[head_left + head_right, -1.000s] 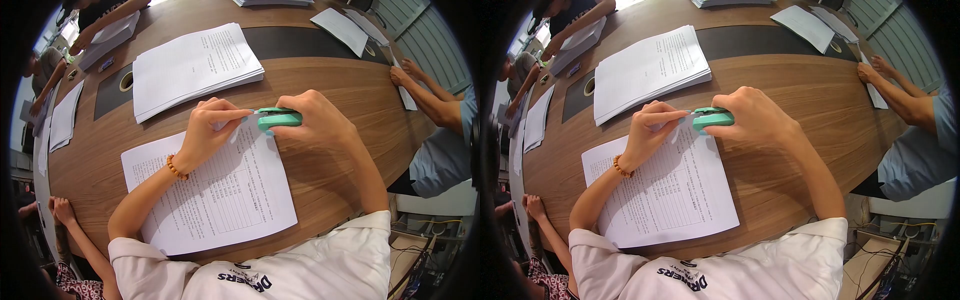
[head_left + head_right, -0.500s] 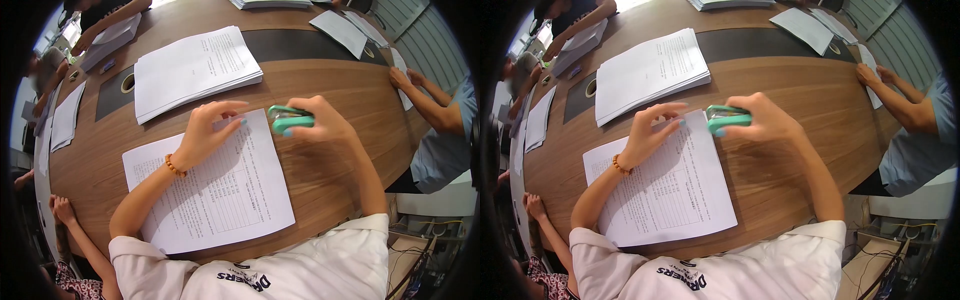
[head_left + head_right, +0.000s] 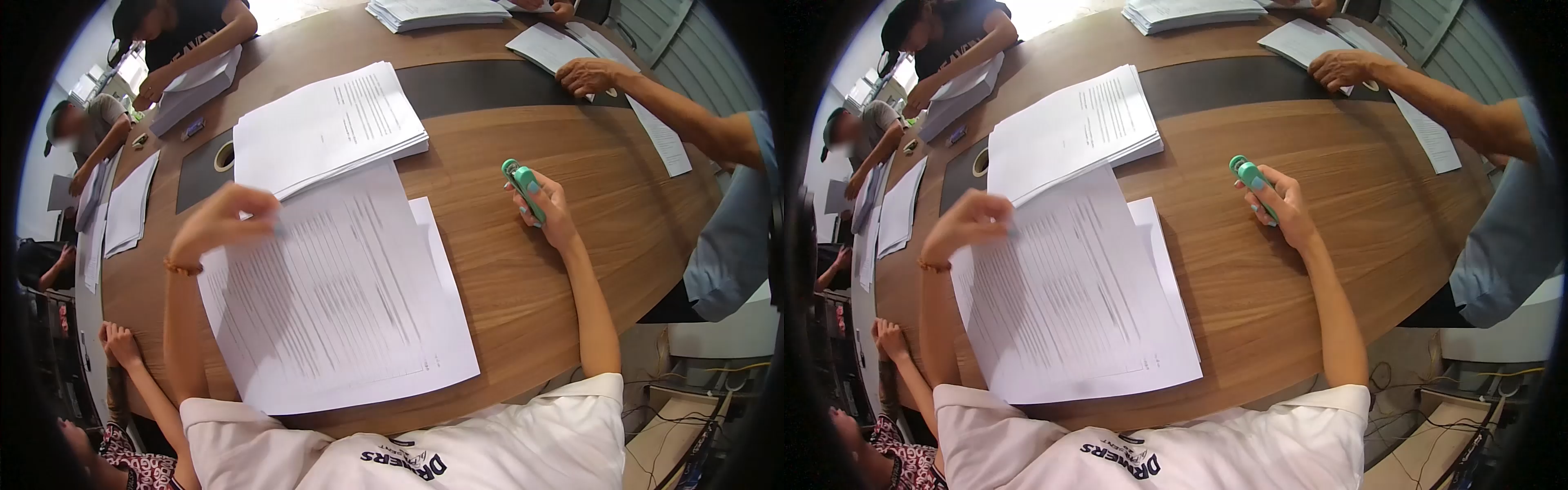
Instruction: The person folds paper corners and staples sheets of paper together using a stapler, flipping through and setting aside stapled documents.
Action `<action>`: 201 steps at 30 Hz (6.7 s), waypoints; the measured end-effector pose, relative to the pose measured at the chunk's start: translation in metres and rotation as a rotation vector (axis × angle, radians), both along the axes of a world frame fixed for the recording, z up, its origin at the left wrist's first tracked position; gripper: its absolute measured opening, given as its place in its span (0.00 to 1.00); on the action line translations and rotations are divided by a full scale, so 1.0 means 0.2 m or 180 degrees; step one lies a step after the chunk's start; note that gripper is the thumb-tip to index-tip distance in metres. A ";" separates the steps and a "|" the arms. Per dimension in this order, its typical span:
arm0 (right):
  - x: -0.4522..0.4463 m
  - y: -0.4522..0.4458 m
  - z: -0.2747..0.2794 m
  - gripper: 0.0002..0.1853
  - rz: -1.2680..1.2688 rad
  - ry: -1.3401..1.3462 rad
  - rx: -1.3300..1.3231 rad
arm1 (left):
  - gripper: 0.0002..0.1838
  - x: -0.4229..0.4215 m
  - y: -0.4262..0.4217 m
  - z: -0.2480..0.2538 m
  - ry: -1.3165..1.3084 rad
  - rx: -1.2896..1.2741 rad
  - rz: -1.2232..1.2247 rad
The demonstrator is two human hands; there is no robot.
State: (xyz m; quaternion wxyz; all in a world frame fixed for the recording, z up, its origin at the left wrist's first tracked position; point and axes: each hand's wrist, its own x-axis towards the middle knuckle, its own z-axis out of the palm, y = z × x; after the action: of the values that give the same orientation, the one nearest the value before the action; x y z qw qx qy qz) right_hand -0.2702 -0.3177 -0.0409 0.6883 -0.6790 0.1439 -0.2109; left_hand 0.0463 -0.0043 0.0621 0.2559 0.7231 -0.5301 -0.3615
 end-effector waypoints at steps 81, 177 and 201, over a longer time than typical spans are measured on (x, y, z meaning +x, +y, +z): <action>0.20 0.72 0.00 0.30 -0.0008 -0.0069 0.1411 | 0.16 -0.48 -0.43 -0.27 0.0711 -0.0529 0.0521; 0.24 0.68 -0.07 0.26 -0.0071 0.0089 0.1176 | 0.15 -0.47 -0.45 -0.35 0.1183 -0.0776 0.0584; 0.50 -0.16 0.14 0.13 -0.1817 -0.0056 -0.3776 | 0.16 -0.48 -0.44 -0.34 0.0947 -0.0936 0.0466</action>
State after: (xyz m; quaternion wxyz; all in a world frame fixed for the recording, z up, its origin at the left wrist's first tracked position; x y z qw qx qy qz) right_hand -0.1700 -0.3490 -0.0125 0.1153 -0.8766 0.1721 -0.4343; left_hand -0.0493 -0.0932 -0.0050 0.4596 0.6532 -0.4795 -0.3635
